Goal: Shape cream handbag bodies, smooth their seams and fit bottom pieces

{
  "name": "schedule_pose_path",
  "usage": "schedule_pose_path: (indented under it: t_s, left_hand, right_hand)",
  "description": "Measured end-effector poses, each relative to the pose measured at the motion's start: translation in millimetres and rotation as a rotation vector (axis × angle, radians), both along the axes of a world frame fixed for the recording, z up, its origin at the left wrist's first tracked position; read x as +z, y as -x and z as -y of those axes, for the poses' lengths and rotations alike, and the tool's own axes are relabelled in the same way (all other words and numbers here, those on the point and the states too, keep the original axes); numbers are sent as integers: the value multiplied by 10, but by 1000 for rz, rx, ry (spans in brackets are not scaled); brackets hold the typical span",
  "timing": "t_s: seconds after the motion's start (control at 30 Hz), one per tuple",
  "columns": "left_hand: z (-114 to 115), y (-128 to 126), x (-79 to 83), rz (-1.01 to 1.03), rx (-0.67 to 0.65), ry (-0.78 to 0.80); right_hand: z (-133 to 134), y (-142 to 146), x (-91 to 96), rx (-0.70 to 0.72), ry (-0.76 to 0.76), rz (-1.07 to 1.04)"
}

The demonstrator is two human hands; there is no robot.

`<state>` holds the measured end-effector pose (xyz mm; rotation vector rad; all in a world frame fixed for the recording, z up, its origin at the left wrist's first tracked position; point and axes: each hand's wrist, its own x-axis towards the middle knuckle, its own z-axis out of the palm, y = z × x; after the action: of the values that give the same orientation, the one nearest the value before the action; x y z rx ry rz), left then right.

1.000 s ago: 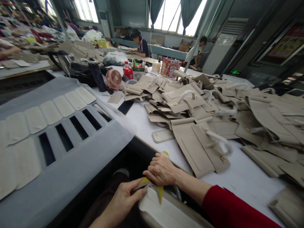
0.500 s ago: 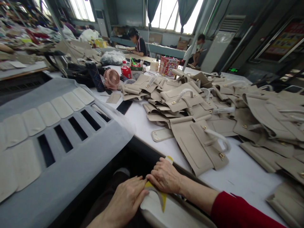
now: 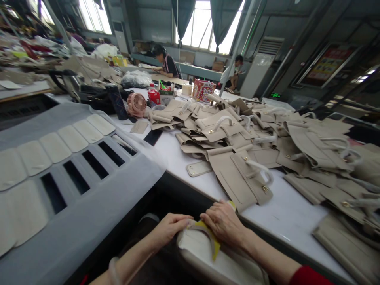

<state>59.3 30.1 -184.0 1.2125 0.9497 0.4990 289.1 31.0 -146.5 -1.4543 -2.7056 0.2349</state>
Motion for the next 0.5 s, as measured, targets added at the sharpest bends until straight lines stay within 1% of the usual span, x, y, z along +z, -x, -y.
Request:
schedule_pose_path:
  t_s: [0.07,0.13,0.17,0.23,0.3,0.37,0.43,0.47,0.5]
  left_hand:
    - [11,-8,-2,-17,12,-39]
    - [23,-13,-1,-15,26,-52]
    - [25,-15,1,-12,34,-46]
    - [17,-20,12,2,50,1]
    - [6,-25,19,32,62,84]
    - [24,-23,-6,63,98,174]
    - [103,-7,-99,71,174,228]
    - [171,5,-176,66,231,260]
    - [254,13,-271,68,307,335]
  right_hand:
    - [66,-174,102,-193,8,-2]
    - [135,-362,209,-406,47,-39]
    - [174,-450,264,-495,87,-88]
    - [275,-591,377,-622,186,-249]
    - [424,-662,488,-680,294,-466]
    - [632,-648,576,-703,425,-712]
    - [890,-556,603,-749,565,-955]
    - [1028,-485,581,-787,631,-1071]
    - [1162,-400,533,-834,691,-1178]
